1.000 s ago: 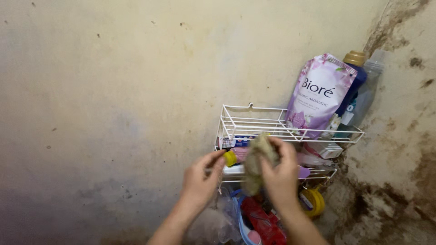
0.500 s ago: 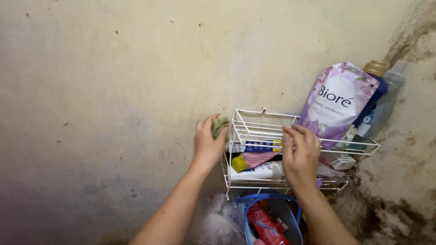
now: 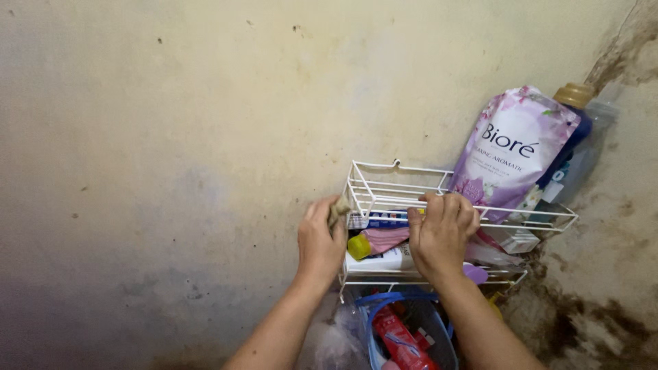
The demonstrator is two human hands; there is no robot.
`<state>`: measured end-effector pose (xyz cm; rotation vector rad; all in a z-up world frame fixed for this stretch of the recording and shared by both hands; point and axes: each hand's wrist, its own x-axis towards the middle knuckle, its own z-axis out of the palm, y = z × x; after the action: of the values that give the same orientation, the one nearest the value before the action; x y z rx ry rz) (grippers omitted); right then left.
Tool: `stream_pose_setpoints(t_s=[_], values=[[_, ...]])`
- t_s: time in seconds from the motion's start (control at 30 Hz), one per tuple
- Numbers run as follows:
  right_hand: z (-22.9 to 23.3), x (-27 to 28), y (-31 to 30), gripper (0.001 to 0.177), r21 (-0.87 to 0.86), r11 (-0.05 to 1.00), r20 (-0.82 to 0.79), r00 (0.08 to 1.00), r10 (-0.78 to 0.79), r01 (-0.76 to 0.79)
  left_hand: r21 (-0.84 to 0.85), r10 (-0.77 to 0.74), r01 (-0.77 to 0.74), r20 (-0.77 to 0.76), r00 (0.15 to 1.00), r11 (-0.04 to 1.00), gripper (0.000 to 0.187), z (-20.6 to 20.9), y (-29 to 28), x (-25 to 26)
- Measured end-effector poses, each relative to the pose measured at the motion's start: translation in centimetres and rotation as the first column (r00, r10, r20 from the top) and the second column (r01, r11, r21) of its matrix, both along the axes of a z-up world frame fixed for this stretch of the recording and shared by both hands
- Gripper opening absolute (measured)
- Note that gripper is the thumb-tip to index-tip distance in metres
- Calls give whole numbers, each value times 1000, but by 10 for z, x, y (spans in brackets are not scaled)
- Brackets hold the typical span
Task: The person wipes a wall-mounted wire rack with a cloth, then removes and rearranges several bottles and tubes of toiletries on the rack. The person places the items back in an organized manner.
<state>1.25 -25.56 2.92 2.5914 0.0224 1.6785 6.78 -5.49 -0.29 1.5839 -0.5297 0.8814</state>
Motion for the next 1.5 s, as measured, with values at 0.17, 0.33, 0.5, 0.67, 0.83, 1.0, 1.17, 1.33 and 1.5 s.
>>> stream_pose_setpoints(t_s=[0.17,0.33,0.5,0.67,0.83,1.0,1.17,1.33,1.5], values=[[-2,-2,2,36,-6,1000,-2,1000,8,-8,60,-7,2,77,997,998,40,0,-13,17],[-4,3,-2,38,-4,1000,15,1000,5,-5,155,-40,37,11,999,987,41,-35,-11,21],[-9,7,-3,39,0,1000,23,1000,-10,10,346,7,-12,17,1000,938,47,-72,1,16],[-4,3,-4,39,-10,1000,-4,1000,5,-5,323,-22,32,-34,999,946,50,-78,18,-5],[6,-20,11,44,109,976,-12,981,191,-189,95,14,6,-212,977,995,43,-49,21,-23],[-11,-66,72,45,308,826,9,869,494,-472,-92,-361,349,-211,908,933,50,-15,4,-65],[12,-85,91,49,471,622,111,741,662,-626,87,-423,416,73,903,905,62,11,4,-98],[52,-57,70,46,136,860,147,868,474,-492,-39,-161,158,-68,985,987,50,35,-1,-70],[41,-40,43,44,-6,921,-9,921,391,-391,105,23,-19,-40,999,994,25,41,-19,-41]])
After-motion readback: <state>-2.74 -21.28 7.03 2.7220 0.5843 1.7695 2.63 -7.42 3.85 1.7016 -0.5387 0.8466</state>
